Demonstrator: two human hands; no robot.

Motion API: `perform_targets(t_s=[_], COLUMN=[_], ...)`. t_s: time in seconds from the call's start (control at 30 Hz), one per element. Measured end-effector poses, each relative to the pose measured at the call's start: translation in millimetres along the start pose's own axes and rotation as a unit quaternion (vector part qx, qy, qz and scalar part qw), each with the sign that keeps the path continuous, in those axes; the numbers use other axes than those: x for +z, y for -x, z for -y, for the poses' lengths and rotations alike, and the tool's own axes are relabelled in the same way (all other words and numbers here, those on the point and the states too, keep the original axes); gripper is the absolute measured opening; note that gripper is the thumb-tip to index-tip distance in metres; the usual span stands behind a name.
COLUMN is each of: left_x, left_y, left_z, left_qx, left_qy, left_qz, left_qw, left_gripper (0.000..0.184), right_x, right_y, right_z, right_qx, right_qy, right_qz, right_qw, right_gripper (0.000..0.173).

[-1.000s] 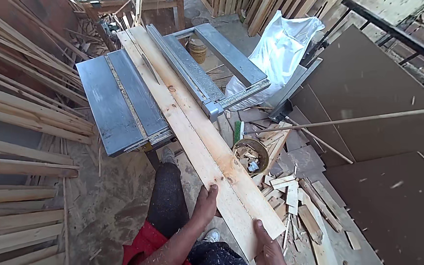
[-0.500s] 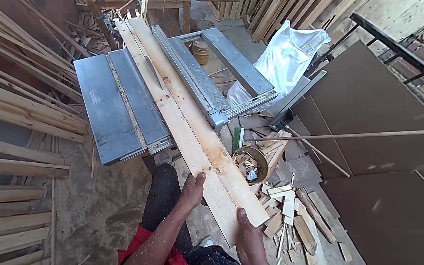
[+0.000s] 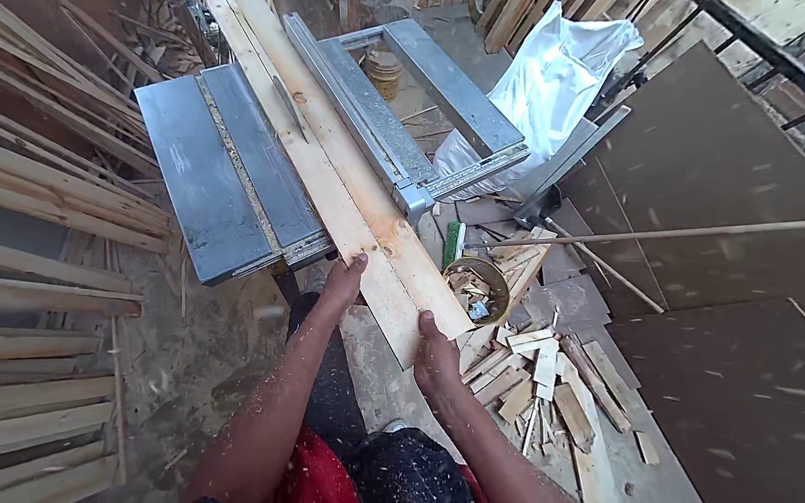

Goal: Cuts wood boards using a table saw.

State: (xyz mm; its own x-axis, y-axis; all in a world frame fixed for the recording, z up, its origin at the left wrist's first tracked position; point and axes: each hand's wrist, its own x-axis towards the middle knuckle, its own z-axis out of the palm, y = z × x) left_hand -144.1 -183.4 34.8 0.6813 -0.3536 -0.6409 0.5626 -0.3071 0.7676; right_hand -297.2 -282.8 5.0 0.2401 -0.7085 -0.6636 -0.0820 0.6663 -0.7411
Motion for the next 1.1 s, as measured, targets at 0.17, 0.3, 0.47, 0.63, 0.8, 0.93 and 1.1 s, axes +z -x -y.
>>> perform_targets(t_s=[0.17, 0.3, 0.47, 0.63, 0.8, 0.93, 1.1], left_x=[46.4, 63.1, 64.5, 52.6, 36.5, 25.4, 14.3], left_y=[63.9, 85.4, 61.0, 39.5, 29.4, 12.2, 16.6], left_z=[60.9, 66.5, 69.2, 58.6, 27.6, 12.3, 12.9], left_qx=[-0.005, 0.028, 0.034, 0.03, 0.02, 0.009, 0.049], left_qy=[0.024, -0.045, -0.109, -0.092, -0.093, -0.062, -0.124], left_qz=[0.011, -0.036, -0.059, -0.057, -0.057, -0.05, -0.077], left_qw=[1.0, 0.998, 0.992, 0.994, 0.994, 0.997, 0.988], left_gripper=[0.062, 0.059, 0.057, 0.057, 0.06, 0.063, 0.064], right_x=[-3.8, -6.0, 0.5, 25.3, 53.2, 77.5, 85.8], right_y=[15.5, 24.3, 14.4, 4.1, 17.2, 13.3, 14.8], right_z=[9.7, 15.2, 10.9, 13.2, 30.6, 33.6, 34.3], right_qx=[0.009, 0.018, 0.015, 0.017, 0.043, 0.042, 0.028], right_qy=[-0.009, 0.003, -0.004, -0.015, -0.018, -0.006, -0.003], right_qz=[0.012, 0.027, 0.026, 0.034, 0.052, 0.057, 0.049], right_qw=[1.0, 0.999, 1.0, 0.999, 0.998, 0.997, 0.998], right_gripper=[0.041, 0.046, 0.046, 0.046, 0.054, 0.062, 0.066])
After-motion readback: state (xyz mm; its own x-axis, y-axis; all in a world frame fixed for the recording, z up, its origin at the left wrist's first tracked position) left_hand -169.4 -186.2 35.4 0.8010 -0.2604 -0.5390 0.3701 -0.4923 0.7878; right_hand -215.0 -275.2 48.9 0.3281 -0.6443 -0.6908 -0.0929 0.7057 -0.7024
